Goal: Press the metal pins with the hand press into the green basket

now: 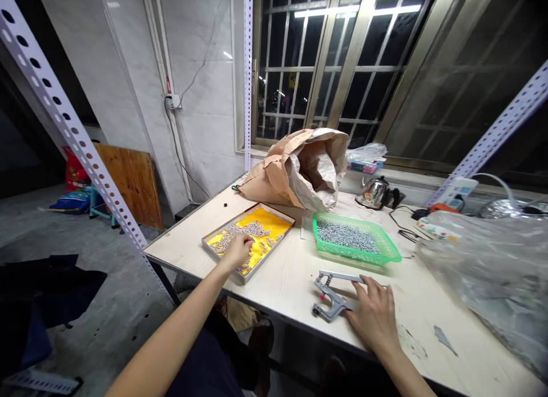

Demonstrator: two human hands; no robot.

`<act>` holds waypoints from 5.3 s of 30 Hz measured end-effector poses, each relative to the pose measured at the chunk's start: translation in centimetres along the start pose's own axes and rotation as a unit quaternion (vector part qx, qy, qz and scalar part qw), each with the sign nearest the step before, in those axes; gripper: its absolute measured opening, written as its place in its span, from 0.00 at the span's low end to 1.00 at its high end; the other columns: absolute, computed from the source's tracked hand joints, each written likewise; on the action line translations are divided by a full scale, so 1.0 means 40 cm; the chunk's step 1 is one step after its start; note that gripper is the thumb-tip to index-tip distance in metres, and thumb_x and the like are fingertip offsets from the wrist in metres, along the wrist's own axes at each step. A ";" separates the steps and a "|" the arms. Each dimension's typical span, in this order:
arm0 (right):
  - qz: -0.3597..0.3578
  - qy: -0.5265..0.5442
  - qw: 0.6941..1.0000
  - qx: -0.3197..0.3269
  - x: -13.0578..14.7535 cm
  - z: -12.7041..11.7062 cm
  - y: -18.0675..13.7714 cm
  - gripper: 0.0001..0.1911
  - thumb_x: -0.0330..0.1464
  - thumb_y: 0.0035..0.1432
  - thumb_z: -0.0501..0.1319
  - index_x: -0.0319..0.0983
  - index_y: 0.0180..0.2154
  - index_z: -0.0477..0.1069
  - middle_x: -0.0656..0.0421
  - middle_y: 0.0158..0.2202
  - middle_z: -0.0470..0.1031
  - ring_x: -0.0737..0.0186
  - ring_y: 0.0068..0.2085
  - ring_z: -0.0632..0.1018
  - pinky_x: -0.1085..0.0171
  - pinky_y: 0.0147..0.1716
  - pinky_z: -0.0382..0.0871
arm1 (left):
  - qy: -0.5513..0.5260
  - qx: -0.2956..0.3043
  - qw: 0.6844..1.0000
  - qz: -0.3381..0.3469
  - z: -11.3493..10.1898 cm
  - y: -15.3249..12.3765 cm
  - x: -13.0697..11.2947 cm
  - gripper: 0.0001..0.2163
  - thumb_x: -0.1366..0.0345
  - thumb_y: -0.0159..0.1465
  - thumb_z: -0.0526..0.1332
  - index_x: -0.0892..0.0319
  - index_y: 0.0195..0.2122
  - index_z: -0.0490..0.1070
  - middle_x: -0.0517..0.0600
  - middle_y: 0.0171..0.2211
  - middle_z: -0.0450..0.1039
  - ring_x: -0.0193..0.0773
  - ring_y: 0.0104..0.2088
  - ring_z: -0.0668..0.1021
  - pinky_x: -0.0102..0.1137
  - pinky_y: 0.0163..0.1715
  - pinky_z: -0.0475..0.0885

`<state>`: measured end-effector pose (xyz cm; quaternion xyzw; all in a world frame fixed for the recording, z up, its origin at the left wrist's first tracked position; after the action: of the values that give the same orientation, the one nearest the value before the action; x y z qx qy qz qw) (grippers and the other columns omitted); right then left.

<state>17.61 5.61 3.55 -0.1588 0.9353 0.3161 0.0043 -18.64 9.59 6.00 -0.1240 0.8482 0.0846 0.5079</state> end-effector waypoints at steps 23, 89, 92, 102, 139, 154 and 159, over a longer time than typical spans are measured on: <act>-0.025 0.013 0.994 0.102 0.015 -0.011 0.097 0.24 0.36 0.46 0.63 0.33 0.46 0.69 0.45 0.54 0.67 0.46 0.57 0.63 0.45 0.61 0.39 | -0.508 0.303 0.741 -0.316 0.368 -0.266 -0.057 0.05 0.78 0.61 0.55 0.68 0.30 0.68 0.46 0.21 0.60 0.21 0.18 0.63 0.15 0.14 0.53; 0.048 -0.012 0.997 0.054 0.045 -0.026 0.056 0.30 0.24 0.50 0.52 0.22 0.56 0.56 0.37 0.65 0.42 0.47 0.66 0.34 0.37 0.58 0.24 | -0.200 0.189 0.956 -0.103 0.450 -0.220 -0.051 0.06 0.73 0.44 0.68 0.65 0.21 0.71 0.46 0.18 0.70 0.29 0.20 0.70 0.25 0.21 0.63; 0.063 -0.012 0.996 0.058 0.042 -0.017 0.049 0.31 0.24 0.49 0.52 0.21 0.57 0.55 0.36 0.65 0.40 0.47 0.66 0.33 0.37 0.58 0.25 | -0.187 0.186 0.959 -0.104 0.451 -0.220 -0.055 0.05 0.75 0.43 0.66 0.65 0.19 0.70 0.46 0.18 0.70 0.29 0.19 0.70 0.25 0.22 0.63; 0.061 -0.023 0.998 0.009 0.052 -0.037 0.042 0.27 0.26 0.49 0.55 0.26 0.53 0.59 0.38 0.63 0.51 0.44 0.65 0.45 0.37 0.59 0.29 | -0.160 0.203 0.962 -0.081 0.459 -0.208 -0.057 0.07 0.74 0.42 0.65 0.63 0.16 0.66 0.44 0.14 0.66 0.28 0.17 0.66 0.25 0.21 0.61; 0.178 0.000 0.984 0.012 -0.062 -0.005 -0.001 0.24 0.38 0.47 0.60 0.30 0.44 0.69 0.42 0.51 0.63 0.43 0.54 0.61 0.45 0.58 0.47 | -0.142 0.072 0.986 0.043 0.431 -0.041 -0.220 0.07 0.67 0.50 0.61 0.64 0.18 0.70 0.45 0.16 0.67 0.30 0.20 0.67 0.25 0.22 0.59; 0.138 0.043 0.989 0.031 -0.047 0.033 -0.006 0.27 0.44 0.50 0.57 0.31 0.46 0.68 0.42 0.51 0.63 0.41 0.54 0.59 0.42 0.57 0.47 | 0.291 0.063 0.955 -0.009 0.057 0.074 -0.053 0.08 0.72 0.44 0.65 0.59 0.14 0.66 0.48 0.15 0.67 0.41 0.24 0.73 0.30 0.28 0.61; 0.128 0.040 0.991 0.025 -0.046 0.030 -0.007 0.27 0.45 0.50 0.57 0.31 0.46 0.68 0.42 0.51 0.62 0.42 0.54 0.60 0.41 0.57 0.46 | 0.287 0.047 0.956 -0.045 0.021 0.067 0.015 0.13 0.74 0.40 0.68 0.58 0.13 0.62 0.48 0.15 0.66 0.43 0.27 0.74 0.29 0.28 0.61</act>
<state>19.31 6.66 2.64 -0.0502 0.9551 0.2837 -0.0691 -19.00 12.30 5.14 -0.1569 0.9550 -0.0177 0.2512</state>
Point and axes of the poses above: each hand's wrist, its own y-axis towards the middle knuckle, its own z-axis out of the palm, x = y × z, the point moved 8 cm from there along y, towards the middle knuckle
